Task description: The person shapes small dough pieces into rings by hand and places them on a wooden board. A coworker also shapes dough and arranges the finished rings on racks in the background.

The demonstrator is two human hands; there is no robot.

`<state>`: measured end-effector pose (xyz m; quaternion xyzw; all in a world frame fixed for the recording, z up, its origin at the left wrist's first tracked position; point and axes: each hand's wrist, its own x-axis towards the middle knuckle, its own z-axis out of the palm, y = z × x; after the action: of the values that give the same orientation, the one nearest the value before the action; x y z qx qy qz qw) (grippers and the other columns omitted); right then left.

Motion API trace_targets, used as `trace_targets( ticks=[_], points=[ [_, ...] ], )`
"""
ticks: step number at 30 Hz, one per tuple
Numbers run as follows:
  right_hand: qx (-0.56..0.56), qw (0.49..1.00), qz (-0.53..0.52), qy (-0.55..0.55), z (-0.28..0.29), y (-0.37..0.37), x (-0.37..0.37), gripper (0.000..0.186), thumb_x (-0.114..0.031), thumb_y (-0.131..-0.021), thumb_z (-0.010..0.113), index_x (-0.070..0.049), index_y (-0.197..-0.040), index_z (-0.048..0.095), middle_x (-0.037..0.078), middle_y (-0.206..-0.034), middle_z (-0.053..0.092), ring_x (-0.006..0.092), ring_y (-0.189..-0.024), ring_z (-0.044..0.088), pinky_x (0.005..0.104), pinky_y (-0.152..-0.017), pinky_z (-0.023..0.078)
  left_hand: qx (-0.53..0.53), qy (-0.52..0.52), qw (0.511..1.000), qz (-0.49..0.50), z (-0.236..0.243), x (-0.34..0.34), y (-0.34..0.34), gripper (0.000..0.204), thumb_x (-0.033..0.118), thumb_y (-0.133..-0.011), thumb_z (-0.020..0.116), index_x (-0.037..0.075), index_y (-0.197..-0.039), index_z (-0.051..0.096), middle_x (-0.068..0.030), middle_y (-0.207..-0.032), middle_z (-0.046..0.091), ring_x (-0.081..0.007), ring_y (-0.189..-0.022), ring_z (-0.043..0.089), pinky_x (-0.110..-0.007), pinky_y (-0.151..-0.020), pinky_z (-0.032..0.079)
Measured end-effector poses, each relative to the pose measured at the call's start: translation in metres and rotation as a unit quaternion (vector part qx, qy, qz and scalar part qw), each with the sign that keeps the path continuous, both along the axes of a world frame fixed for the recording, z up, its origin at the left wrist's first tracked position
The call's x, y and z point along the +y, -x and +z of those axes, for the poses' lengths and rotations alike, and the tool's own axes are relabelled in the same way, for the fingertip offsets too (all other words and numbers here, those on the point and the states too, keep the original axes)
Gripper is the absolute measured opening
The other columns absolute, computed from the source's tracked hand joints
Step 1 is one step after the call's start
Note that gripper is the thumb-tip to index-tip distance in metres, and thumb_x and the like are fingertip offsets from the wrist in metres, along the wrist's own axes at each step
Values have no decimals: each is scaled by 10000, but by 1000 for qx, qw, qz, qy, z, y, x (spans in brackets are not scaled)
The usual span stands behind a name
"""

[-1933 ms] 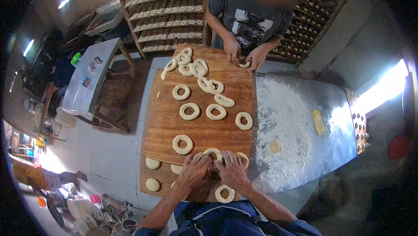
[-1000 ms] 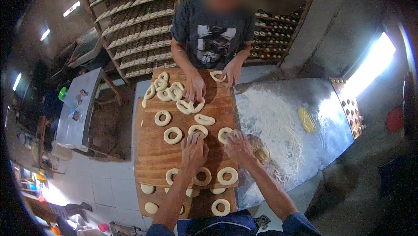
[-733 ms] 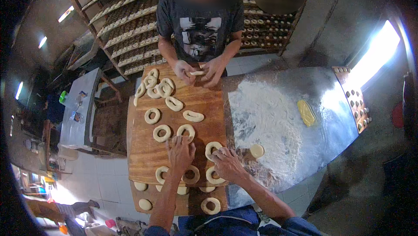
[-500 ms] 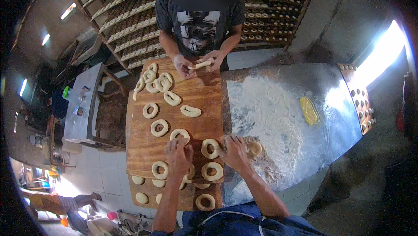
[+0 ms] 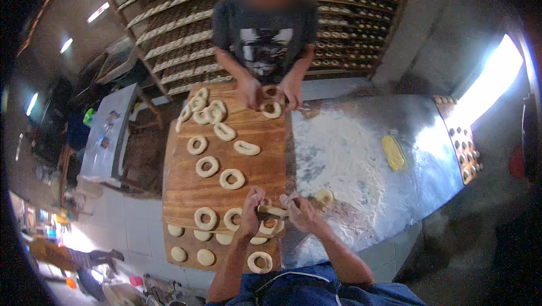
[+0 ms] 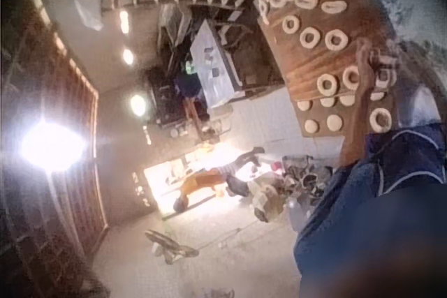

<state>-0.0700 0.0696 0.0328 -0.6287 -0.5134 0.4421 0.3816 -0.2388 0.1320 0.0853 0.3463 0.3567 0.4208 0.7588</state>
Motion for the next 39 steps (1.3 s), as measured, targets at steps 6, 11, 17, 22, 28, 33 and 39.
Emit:
trace_targets(
  ticks=[6, 11, 17, 22, 28, 33, 39],
  points=[
    [293, 955, -8, 46, -8, 25, -18, 502, -133, -919, 612, -25, -1385, 461, 185, -1055, 654, 353, -897, 646, 414, -697, 518, 239, -173, 955, -21, -32, -33, -11, 249, 337, -958, 466, 91, -925, 469, 4, -781, 441, -133, -711, 457, -277, -659, 418],
    [-164, 961, 45, -219, 25, 37, -29, 531, -68, -847, 632, -111, -1364, 518, 166, -809, 607, 347, -645, 577, 444, -545, 455, -38, 3, 994, 100, -78, -41, -4, 363, 396, -1009, 477, 74, -841, 467, -1, -748, 457, -129, -707, 510, -318, -636, 444],
    [-156, 960, 62, -224, -25, 34, -40, 549, -34, -822, 663, -23, -1356, 533, 167, -963, 582, 335, -753, 567, 413, -654, 459, 201, -118, 973, 7, -39, -40, -2, 467, 511, -1018, 412, 86, -833, 470, -9, -774, 508, -108, -701, 528, -295, -661, 497],
    [182, 982, 39, -9, -34, 25, -18, 394, -150, -841, 712, -6, -1190, 601, 143, -925, 593, 280, -794, 576, 366, -699, 460, 195, -121, 973, 36, -17, -39, -6, 549, 580, -1004, 390, 67, -824, 470, -7, -737, 515, -93, -706, 513, -290, -578, 470],
    [-84, 994, 54, -33, 89, 8, 40, 348, -264, -856, 723, 57, -932, 611, 144, -860, 647, 181, -863, 616, 343, -777, 501, 288, -27, 957, 26, -100, 59, 20, 408, 441, -1006, 496, 44, -941, 563, -119, -839, 626, -233, -775, 622, -401, -639, 503],
    [-204, 975, -73, -56, 19, -7, 37, 533, -236, -818, 752, -3, -1240, 524, 194, -1028, 648, 356, -989, 632, 471, -856, 496, 590, -359, 720, 64, -81, 58, 5, 217, 202, -928, 645, 2, -902, 564, -179, -829, 575, -369, -809, 592, -451, -696, 492],
    [-125, 990, -72, -6, 0, 0, 37, 454, -160, -831, 696, -9, -1235, 553, 206, -1152, 611, 374, -1058, 595, 473, -915, 476, 479, -437, 759, 55, -108, 51, 4, 199, 162, -867, 695, 12, -969, 612, -183, -909, 597, -376, -880, 599, -483, -738, 486]
  ],
)
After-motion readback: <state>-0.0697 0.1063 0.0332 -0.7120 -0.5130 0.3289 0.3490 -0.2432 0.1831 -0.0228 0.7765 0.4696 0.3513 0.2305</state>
